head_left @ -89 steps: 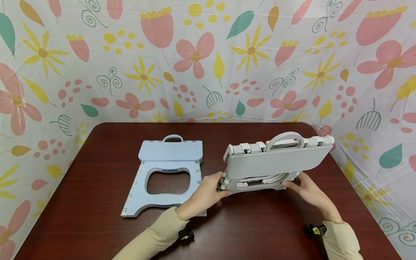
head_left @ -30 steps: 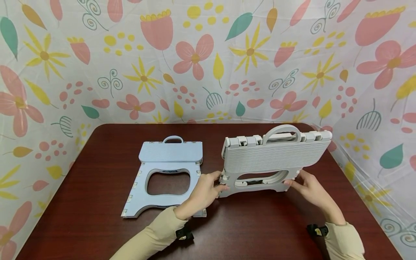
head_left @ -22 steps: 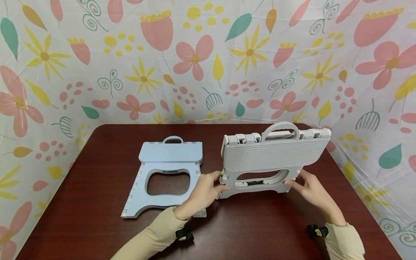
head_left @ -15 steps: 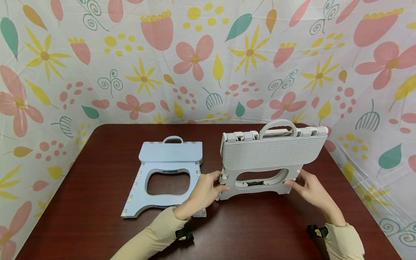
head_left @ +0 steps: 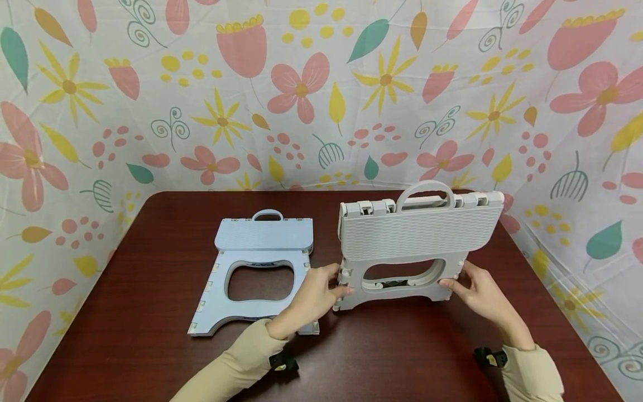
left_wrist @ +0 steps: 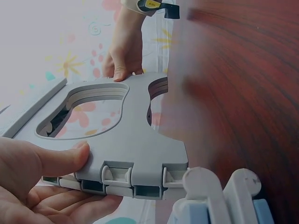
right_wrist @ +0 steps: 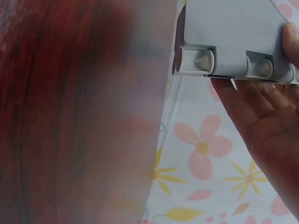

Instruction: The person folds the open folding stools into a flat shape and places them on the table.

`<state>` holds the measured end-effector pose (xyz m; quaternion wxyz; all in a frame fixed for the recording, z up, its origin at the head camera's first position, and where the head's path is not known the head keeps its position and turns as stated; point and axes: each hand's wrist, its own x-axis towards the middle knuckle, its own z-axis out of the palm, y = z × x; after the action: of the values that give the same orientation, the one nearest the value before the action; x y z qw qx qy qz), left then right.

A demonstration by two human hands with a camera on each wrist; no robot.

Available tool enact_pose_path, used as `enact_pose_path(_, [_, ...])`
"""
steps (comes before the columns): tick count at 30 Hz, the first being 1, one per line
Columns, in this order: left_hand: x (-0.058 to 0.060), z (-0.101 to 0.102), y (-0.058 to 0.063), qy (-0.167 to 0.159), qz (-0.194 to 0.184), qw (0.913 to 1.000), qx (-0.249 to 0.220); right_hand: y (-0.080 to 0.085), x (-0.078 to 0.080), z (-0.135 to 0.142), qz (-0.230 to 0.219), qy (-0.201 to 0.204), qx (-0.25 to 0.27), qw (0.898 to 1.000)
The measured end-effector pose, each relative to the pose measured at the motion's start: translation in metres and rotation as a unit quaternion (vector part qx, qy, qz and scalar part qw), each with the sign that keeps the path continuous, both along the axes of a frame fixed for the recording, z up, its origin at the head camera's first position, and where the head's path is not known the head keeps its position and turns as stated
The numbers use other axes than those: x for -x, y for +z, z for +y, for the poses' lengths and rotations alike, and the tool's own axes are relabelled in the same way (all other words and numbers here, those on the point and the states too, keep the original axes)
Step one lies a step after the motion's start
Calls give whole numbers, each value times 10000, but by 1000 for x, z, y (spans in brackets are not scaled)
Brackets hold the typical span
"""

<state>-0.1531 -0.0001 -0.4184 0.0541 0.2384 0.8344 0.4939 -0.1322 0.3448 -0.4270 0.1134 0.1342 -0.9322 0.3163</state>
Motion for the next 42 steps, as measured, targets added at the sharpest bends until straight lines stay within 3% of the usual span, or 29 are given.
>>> enact_pose_path(9, [1,-2,2,117,112,9998,100,0,0,-2,203,-96,-95,9997])
enact_pose_path(28, [2,-4,6,60,60,9996,272,0,-2,-6,284,-90,65,9995])
enact_pose_path(35, [2,-4,6,108,320,9988,356,1,-4,-7,321,-132,87,9994])
enact_pose_path(42, [0,-3,8,113,298,9986,416,3,-6,-7,327,-126,179,9992])
